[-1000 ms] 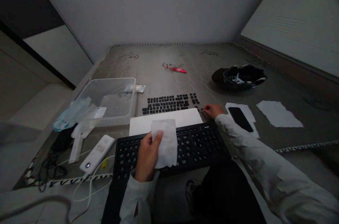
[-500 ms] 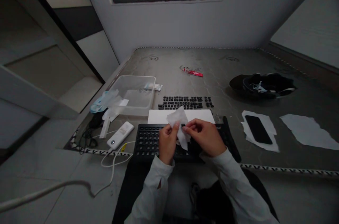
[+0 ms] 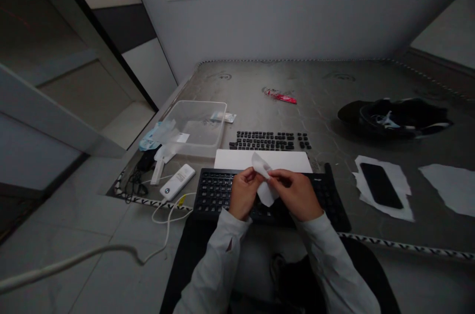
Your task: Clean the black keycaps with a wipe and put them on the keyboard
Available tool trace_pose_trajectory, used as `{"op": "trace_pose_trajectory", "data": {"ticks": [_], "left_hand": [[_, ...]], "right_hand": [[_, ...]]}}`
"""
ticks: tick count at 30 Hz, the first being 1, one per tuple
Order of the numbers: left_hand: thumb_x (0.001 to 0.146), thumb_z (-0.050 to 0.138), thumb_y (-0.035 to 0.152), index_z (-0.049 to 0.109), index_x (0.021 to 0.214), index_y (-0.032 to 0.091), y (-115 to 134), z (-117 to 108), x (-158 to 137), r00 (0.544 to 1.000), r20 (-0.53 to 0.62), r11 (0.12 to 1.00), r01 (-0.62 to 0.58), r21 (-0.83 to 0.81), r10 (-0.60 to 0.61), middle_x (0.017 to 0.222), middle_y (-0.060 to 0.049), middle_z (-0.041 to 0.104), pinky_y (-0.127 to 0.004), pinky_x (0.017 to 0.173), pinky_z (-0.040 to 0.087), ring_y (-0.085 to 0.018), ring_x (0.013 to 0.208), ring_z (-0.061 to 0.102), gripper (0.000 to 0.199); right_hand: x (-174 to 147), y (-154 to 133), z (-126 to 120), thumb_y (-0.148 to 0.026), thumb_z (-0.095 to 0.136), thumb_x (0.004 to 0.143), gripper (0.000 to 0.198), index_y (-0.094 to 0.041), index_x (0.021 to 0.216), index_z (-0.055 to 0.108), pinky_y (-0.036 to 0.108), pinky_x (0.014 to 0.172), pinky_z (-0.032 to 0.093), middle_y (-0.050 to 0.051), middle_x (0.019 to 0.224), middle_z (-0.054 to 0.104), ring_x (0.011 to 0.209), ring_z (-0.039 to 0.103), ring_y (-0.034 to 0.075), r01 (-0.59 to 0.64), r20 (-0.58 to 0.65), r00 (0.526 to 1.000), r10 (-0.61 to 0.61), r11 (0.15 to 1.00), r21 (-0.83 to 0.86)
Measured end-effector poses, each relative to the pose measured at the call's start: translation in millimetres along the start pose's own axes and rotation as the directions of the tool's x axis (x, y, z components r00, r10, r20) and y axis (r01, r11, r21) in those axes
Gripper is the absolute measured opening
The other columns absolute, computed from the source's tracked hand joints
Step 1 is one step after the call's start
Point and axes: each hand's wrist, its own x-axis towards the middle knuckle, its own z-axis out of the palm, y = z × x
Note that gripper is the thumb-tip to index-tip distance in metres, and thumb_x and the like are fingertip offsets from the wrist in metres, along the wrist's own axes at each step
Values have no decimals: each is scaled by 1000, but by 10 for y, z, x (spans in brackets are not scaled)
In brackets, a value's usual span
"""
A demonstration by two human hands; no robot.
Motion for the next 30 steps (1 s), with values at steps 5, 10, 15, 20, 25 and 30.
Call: {"op": "trace_pose_trajectory", "data": {"ticks": [5,10,15,20,25,30], "left_hand": [[70,68,27,66,89,13,10,12,8,994,-90,994,-59,95,68,90,-9,71,-29,75,49,-20,84,65,25],[69,69,29,66,93,12,7,28,-1,987,-155,994,-34,103,50,92,-10,71,-29,73,49,-21,83,65,29],[74,64,33,66,97,12,-5,11,-6,992,-123,999,2,45,4,86,-9,71,-29,70,50,-20,75,66,32],[77,61,34,66,99,12,4,42,-12,991,-137,1000,-8,29,12,90,-9,71,-29,72,50,-19,78,65,31],[76,62,32,63,105,15,24,83,-25,996,-87,1000,-7,24,10,95,-9,70,-28,74,49,-19,80,65,34],[73,65,31,66,97,14,29,96,-33,995,-94,995,-12,96,21,90,-9,71,-28,73,49,-18,76,66,30]], "right_hand": [[-25,-81,-31,-31,54,80,20,-21,86,71,27,65,45,4,77,69,69,62,17,154,10,988,-154,985,-72],[-42,-47,-31,-34,51,83,22,-21,89,69,27,65,44,3,83,68,69,60,16,65,-260,963,-71,997,-32],[7,108,21,-41,55,79,32,-19,100,66,29,70,47,6,94,68,78,62,19,-18,-192,980,54,982,186],[34,205,167,-51,52,79,43,-19,102,67,36,84,46,7,98,69,93,61,24,-174,90,985,149,789,589],[51,262,237,-47,62,74,38,-20,100,68,37,83,47,7,99,69,93,61,24,-173,27,972,232,641,748],[59,309,239,-49,58,76,35,-18,63,68,33,79,47,7,96,69,87,63,22,-143,-21,967,254,607,782]]}}
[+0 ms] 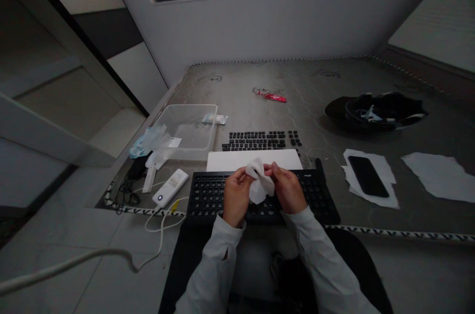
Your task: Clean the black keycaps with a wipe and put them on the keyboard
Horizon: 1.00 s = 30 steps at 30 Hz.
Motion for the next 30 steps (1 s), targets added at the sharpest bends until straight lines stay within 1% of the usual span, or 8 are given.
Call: {"op": "trace_pose_trajectory", "data": {"ticks": [2,4,8,14,17,24,26,30], "left_hand": [[72,65,30,68,93,14,-5,3,-7,999,-21,997,-42,71,44,86,-8,72,-28,72,49,-18,74,66,27],[72,64,30,70,89,13,-10,6,-16,995,-34,984,-92,156,99,84,-7,72,-28,73,49,-19,75,65,24],[73,63,30,71,84,13,6,-2,-42,980,-70,928,-152,340,186,79,-6,71,-28,69,49,-19,73,64,21],[76,60,24,68,76,19,96,-28,-80,896,40,628,-341,699,442,78,-4,68,-30,73,44,-18,77,59,10],[76,60,23,68,78,20,83,-27,-81,887,64,594,-359,720,458,80,-3,68,-30,74,43,-18,79,59,9],[76,59,24,69,85,19,-33,-23,-52,930,-52,749,-259,610,363,85,-4,70,-26,67,46,-17,75,62,14],[77,58,21,68,84,20,-15,-17,-57,917,-40,716,-282,638,397,85,-3,69,-26,69,46,-17,77,61,12],[77,57,16,66,80,20,45,-9,-82,872,73,546,-366,754,484,82,-2,68,-28,75,44,-17,81,59,11]], "right_hand": [[-3,8,-1,-48,61,74,31,-18,66,67,31,74,48,6,90,70,80,63,20,-13,-12,1000,13,1000,-2],[-10,12,6,-43,68,70,28,-20,85,68,29,72,48,4,91,70,79,64,19,-25,8,1000,25,1000,-18],[-29,13,31,-43,68,69,41,-20,103,65,30,79,47,5,95,70,86,63,20,-87,148,985,89,996,-21],[-67,-15,74,-46,68,68,42,-17,98,69,34,77,49,6,88,71,80,64,21,-151,231,960,157,988,-40],[-71,-45,75,-46,68,68,42,-18,98,69,33,77,49,6,87,71,79,64,21,-158,231,959,164,986,-47],[-52,-28,38,-54,65,66,46,-18,95,70,35,75,50,6,86,72,80,65,23,-197,221,956,192,980,3],[-45,-11,30,-50,68,65,44,-17,94,70,35,75,50,6,85,72,77,65,22,-192,171,968,186,981,23],[-24,8,-5,-42,75,59,38,-15,86,71,34,72,51,7,78,72,69,66,20,-188,58,981,187,982,10]]}}
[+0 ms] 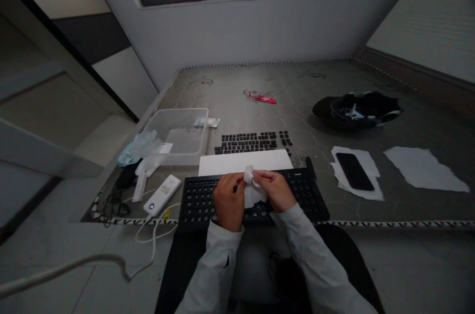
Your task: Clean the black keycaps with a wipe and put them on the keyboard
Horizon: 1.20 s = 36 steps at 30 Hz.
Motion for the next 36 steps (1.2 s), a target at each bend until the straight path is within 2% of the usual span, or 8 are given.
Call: {"op": "trace_pose_trajectory", "data": {"ticks": [7,13,17,21,24,29,32,36], "left_hand": [[80,55,18,64,82,19,5,-12,-12,996,32,986,-93,137,89,80,-4,66,-28,73,43,-17,77,59,9],[79,55,15,65,86,20,-69,-24,-11,988,33,979,-152,132,149,86,-5,68,-30,80,45,-18,82,61,13],[77,57,14,68,81,22,-98,-30,-15,985,13,984,-173,53,172,84,-4,69,-30,78,47,-18,81,62,13],[76,58,16,70,79,23,-93,-26,-23,990,8,990,-142,-24,142,83,-3,70,-30,76,50,-18,80,64,14],[76,59,15,71,86,25,-92,-21,-24,995,29,994,-98,-56,100,85,-3,71,-31,77,50,-18,80,65,19],[73,61,15,71,87,27,-85,-18,-9,999,-13,995,-51,-90,50,85,-2,72,-32,78,49,-19,80,65,21],[74,60,17,71,86,25,-65,-16,10,1000,3,996,-25,-83,25,86,-2,72,-31,80,48,-19,82,64,18],[75,60,21,69,85,23,-25,-17,32,998,13,989,56,-134,-55,84,-2,71,-28,73,47,-18,77,63,13]], "right_hand": [[-15,-58,10,-37,77,57,35,-15,83,71,34,71,53,9,79,72,73,67,22,88,-94,990,-101,987,-133],[-26,-78,31,-40,72,64,39,-17,96,69,37,82,51,8,92,71,89,65,24,81,63,995,-72,984,-157],[-34,-107,-3,-42,72,63,44,-18,100,68,41,85,50,7,93,71,90,65,25,50,127,992,-28,983,-178],[-45,-139,-34,-42,72,63,47,-19,104,67,40,86,50,7,95,70,91,65,24,31,177,984,1,984,-177],[-40,-126,-35,-40,74,62,42,-19,98,69,39,83,51,7,90,71,88,65,24,25,125,992,-8,990,-138],[-25,-88,-24,-37,78,56,39,-17,89,71,40,82,51,8,85,72,81,67,24,18,29,999,-16,996,-85],[-26,-87,-19,-37,77,57,36,-16,85,72,39,80,52,8,83,72,80,67,24,50,-17,998,-52,992,-115],[-28,-92,-2,-41,74,60,37,-16,87,71,36,73,53,8,83,72,77,67,24,101,-72,990,-117,974,-202]]}}
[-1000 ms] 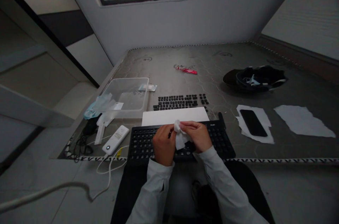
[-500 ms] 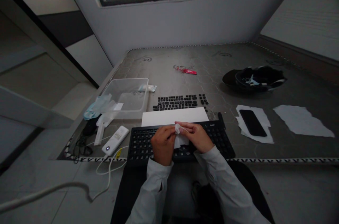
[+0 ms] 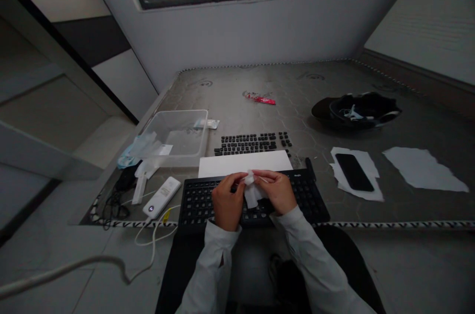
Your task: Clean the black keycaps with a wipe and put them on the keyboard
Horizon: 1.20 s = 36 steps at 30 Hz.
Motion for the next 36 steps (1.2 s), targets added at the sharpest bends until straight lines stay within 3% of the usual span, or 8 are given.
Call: {"op": "trace_pose_trajectory", "data": {"ticks": [4,8,12,19,24,28,32,36], "left_hand": [[78,57,22,68,85,21,48,-12,5,1000,17,1000,11,-13,-11,83,-3,69,-26,70,46,-17,77,62,13],[80,55,23,68,84,20,71,-16,-5,1000,28,997,17,-73,-15,84,-4,68,-26,73,46,-17,79,61,14],[77,59,30,69,84,17,53,13,-16,988,47,972,155,-174,-149,80,-4,69,-25,67,47,-17,73,62,17],[71,66,35,68,88,14,-29,61,0,923,135,823,382,-420,-360,82,-6,70,-23,58,49,-16,69,62,27],[67,70,32,69,91,14,-44,76,12,876,176,700,467,-540,-449,88,-7,71,-22,60,48,-13,67,62,30],[65,72,28,68,93,13,-51,76,11,856,222,640,500,-583,-466,90,-9,71,-23,64,49,-14,73,63,32],[65,72,28,69,92,13,-48,71,9,870,256,671,489,-557,-422,92,-10,71,-26,73,49,-17,82,64,31],[66,71,28,69,93,14,-2,81,2,877,259,694,478,-538,-404,91,-9,71,-26,76,48,-17,82,64,31]], "right_hand": [[-1,-15,15,-45,66,69,37,-17,93,71,36,75,51,8,92,71,84,65,25,101,97,991,-89,987,-124],[-8,-27,8,-46,61,74,36,-17,91,72,35,75,49,6,88,72,83,64,25,164,161,978,-133,967,-196],[-9,-28,-16,-48,58,75,37,-17,90,72,34,72,49,4,84,72,80,64,24,131,170,980,-105,980,-150],[-16,-77,-12,-37,68,70,28,-21,93,71,38,90,45,4,98,70,95,62,24,176,204,965,-162,983,-55],[-21,-65,40,-32,71,67,27,-20,92,70,39,91,45,5,100,69,95,63,23,219,135,968,-211,975,-43],[-14,-55,51,-30,69,69,21,-18,86,68,35,86,48,5,92,70,88,64,21,227,68,972,-223,972,-61],[-5,-50,17,-31,71,67,21,-17,80,64,31,79,50,5,84,70,83,64,20,213,76,975,-208,976,-56],[3,-21,-5,-34,69,68,26,-17,88,64,28,69,51,4,82,70,78,65,20,172,70,983,-169,984,-38]]}}
